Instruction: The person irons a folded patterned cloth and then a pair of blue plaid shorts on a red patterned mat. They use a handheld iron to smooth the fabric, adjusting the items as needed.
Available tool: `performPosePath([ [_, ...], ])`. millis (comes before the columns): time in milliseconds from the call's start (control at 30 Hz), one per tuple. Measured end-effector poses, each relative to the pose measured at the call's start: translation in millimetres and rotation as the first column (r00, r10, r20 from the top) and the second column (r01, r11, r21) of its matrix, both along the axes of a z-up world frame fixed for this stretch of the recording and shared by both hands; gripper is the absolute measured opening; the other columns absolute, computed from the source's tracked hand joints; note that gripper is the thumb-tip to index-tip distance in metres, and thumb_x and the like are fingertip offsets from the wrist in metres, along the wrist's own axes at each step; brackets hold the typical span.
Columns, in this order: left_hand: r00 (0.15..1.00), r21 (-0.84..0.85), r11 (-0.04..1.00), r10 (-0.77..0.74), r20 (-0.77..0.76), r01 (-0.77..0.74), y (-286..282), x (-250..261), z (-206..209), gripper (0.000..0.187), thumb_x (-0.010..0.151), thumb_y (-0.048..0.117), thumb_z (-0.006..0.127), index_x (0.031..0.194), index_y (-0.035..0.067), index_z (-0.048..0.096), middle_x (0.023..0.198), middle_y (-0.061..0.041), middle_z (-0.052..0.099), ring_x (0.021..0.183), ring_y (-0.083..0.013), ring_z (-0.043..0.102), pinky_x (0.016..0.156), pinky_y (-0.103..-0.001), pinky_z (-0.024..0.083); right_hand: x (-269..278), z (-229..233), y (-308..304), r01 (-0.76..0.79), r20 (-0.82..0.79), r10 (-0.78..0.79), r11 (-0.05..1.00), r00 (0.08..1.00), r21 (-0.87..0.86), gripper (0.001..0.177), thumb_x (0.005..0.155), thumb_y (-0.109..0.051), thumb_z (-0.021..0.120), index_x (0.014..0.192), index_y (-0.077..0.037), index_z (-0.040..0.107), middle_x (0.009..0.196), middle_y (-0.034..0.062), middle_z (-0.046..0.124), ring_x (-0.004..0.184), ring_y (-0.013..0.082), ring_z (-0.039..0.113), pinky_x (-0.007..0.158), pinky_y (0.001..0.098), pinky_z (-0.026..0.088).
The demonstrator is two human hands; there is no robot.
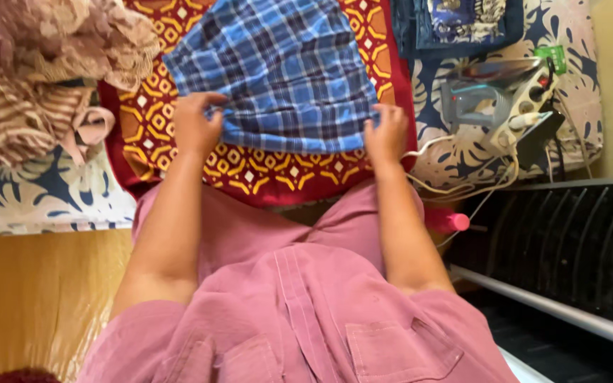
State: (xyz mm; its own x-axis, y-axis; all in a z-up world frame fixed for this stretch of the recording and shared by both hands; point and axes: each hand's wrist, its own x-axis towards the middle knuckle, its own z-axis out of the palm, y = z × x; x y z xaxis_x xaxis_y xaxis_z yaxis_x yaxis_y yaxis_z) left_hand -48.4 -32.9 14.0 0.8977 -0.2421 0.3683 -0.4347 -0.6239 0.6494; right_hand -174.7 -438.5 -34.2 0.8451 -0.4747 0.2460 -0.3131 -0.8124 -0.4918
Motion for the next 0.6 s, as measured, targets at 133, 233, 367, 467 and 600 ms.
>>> performPosePath([
  [133,0.994,0.368,0.924,-0.106,-0.021,0.106,-11.3,-27.9,14.9,0.009,0.089,0.026,0.077,0.095,0.022,0.082,0.094,-0.004,0.073,0.096,-0.0289,0.066,0.083,-0.047,0.048,-9.3,8.3,-21.6,0.025,-0.022,-0.025,1.000,0.999,0.018,0.036,0.081,-0.020,0.087,0.110,-0.007,0.070,0.107,0.0165,0.068,0.102,0.0359,0.064,0.090,0.0452,0.051],
  [233,0.999,0.437,0.898,-0.045,-0.029,0.053,-14.4,-34.5,16.3,0.013,0.087,0.034,0.077,0.092,0.024,0.081,0.098,-0.005,0.073,0.098,-0.0295,0.066,0.084,-0.047,0.049,-12.9,15.5,-26.4,0.093,-0.102,-0.075,0.976,0.992,0.195,0.031,0.081,-0.021,0.084,0.104,-0.006,0.070,0.097,0.0137,0.072,0.086,0.0326,0.070,0.079,0.0422,0.055],
  [367,0.998,0.432,0.901,-0.010,-0.062,0.036,-15.2,-37.8,16.3,0.021,0.090,0.044,0.074,0.094,0.024,0.081,0.104,-0.005,0.073,0.102,-0.0309,0.064,0.089,-0.048,0.048,-16.0,22.4,-27.4,0.081,0.015,-0.087,0.965,0.996,0.250,0.021,0.083,-0.022,0.086,0.091,-0.006,0.075,0.085,0.0104,0.077,0.069,0.0260,0.072,0.067,0.0384,0.055],
  [467,0.994,0.497,0.864,-0.029,-0.105,0.078,-16.9,-36.4,17.5,0.025,0.087,0.046,0.072,0.100,0.026,0.080,0.106,-0.004,0.073,0.105,-0.0314,0.061,0.091,-0.049,0.046,-18.0,28.3,-29.9,0.076,0.084,-0.119,0.914,0.989,0.400,0.017,0.085,-0.020,0.084,0.088,-0.005,0.076,0.079,0.0083,0.076,0.061,0.0176,0.068,0.056,0.0332,0.053],
  [600,0.988,0.613,0.785,0.006,-0.151,0.089,-14.2,-34.6,13.2,0.021,0.086,0.037,0.066,0.099,0.029,0.081,0.112,-0.005,0.071,0.115,-0.0291,0.060,0.098,-0.046,0.047,-19.5,26.7,-33.6,0.093,0.042,-0.122,0.899,0.992,0.427,0.014,0.086,-0.017,0.083,0.087,-0.005,0.076,0.073,0.0044,0.074,0.055,0.0106,0.066,0.050,0.0269,0.051],
])
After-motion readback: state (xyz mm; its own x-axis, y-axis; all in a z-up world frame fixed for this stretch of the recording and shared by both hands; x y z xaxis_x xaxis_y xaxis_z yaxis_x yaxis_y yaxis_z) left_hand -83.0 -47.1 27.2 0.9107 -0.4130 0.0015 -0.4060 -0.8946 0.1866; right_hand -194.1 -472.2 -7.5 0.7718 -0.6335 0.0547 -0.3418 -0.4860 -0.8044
